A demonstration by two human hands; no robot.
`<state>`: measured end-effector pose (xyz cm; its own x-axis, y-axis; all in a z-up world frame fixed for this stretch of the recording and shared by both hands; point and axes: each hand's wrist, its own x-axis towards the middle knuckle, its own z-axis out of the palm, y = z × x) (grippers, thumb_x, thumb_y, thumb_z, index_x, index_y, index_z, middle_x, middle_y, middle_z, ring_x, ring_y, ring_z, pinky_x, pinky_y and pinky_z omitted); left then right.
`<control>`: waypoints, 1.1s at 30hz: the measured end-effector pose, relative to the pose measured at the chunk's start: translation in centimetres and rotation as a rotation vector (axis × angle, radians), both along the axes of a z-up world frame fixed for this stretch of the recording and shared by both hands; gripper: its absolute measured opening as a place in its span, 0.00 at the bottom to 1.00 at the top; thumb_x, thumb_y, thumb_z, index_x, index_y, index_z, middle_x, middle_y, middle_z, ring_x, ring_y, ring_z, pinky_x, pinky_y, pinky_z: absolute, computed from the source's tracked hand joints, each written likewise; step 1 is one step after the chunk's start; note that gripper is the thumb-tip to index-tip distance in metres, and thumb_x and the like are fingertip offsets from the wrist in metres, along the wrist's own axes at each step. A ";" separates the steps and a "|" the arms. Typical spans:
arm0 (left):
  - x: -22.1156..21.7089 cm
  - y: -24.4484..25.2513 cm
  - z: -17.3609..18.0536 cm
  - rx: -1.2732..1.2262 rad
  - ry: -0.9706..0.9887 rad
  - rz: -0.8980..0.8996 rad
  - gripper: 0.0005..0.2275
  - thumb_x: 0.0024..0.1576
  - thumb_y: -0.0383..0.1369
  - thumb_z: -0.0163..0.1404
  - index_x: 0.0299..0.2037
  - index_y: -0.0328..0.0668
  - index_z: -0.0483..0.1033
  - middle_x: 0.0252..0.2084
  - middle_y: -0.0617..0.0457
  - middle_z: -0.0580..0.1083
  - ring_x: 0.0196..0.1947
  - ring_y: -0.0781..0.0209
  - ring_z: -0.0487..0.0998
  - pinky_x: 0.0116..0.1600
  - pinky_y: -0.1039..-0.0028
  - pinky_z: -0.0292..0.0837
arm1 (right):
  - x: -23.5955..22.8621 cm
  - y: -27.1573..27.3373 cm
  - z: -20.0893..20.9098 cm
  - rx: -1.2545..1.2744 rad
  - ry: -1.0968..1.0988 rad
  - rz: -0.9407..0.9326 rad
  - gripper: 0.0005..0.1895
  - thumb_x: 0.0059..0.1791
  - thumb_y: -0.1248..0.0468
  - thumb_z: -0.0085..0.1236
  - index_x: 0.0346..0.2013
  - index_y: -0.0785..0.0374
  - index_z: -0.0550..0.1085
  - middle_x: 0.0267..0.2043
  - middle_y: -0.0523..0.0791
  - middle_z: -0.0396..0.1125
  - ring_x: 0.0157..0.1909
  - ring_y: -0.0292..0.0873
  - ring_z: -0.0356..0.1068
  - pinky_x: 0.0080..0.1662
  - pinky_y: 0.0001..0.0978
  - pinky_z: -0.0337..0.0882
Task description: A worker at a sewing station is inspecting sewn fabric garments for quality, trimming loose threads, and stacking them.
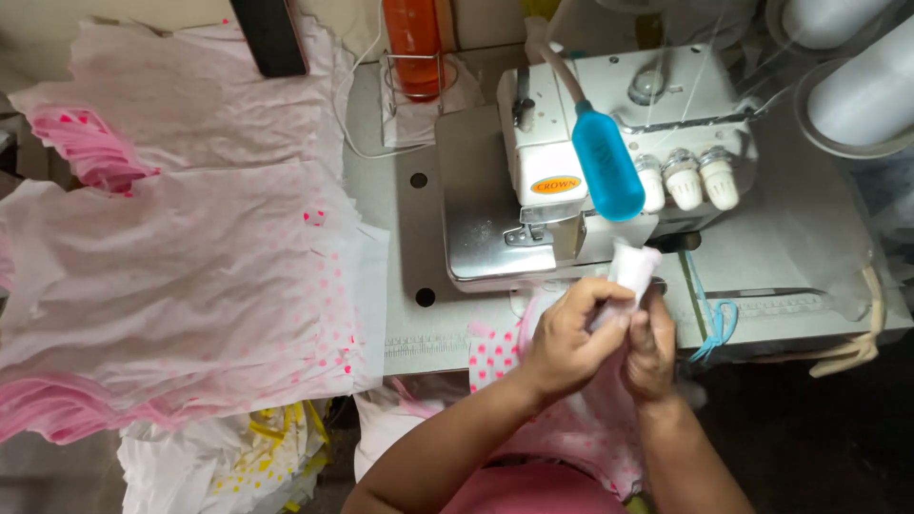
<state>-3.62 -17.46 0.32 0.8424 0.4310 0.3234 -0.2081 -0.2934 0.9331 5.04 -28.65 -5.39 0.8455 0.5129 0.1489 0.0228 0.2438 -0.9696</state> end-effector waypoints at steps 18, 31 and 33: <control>-12.5 3.3 5.1 -0.385 0.185 -0.312 0.07 0.58 0.27 0.57 0.39 0.49 0.70 0.29 0.64 0.68 0.28 0.76 0.63 0.35 0.81 0.60 | -4.4 -1.1 9.1 -0.007 -0.204 0.778 0.09 0.50 0.67 0.60 0.43 0.69 0.79 0.37 0.45 0.73 0.36 0.37 0.71 0.39 0.28 0.72; -15.7 3.9 8.9 -0.315 0.319 -0.138 0.07 0.63 0.32 0.51 0.31 0.46 0.71 0.26 0.65 0.63 0.30 0.74 0.62 0.35 0.79 0.57 | -6.5 -0.9 10.7 -0.150 -0.733 0.284 0.29 0.44 0.57 0.67 0.55 0.67 0.71 0.53 0.50 0.70 0.57 0.49 0.71 0.62 0.39 0.70; -16.3 3.5 9.2 0.011 0.297 -0.201 0.17 0.63 0.33 0.54 0.27 0.44 0.58 0.25 0.58 0.60 0.26 0.69 0.58 0.30 0.73 0.55 | -9.3 1.0 13.2 -0.020 -0.976 0.524 0.13 0.51 0.60 0.61 0.41 0.67 0.72 0.37 0.47 0.71 0.35 0.47 0.71 0.42 0.41 0.70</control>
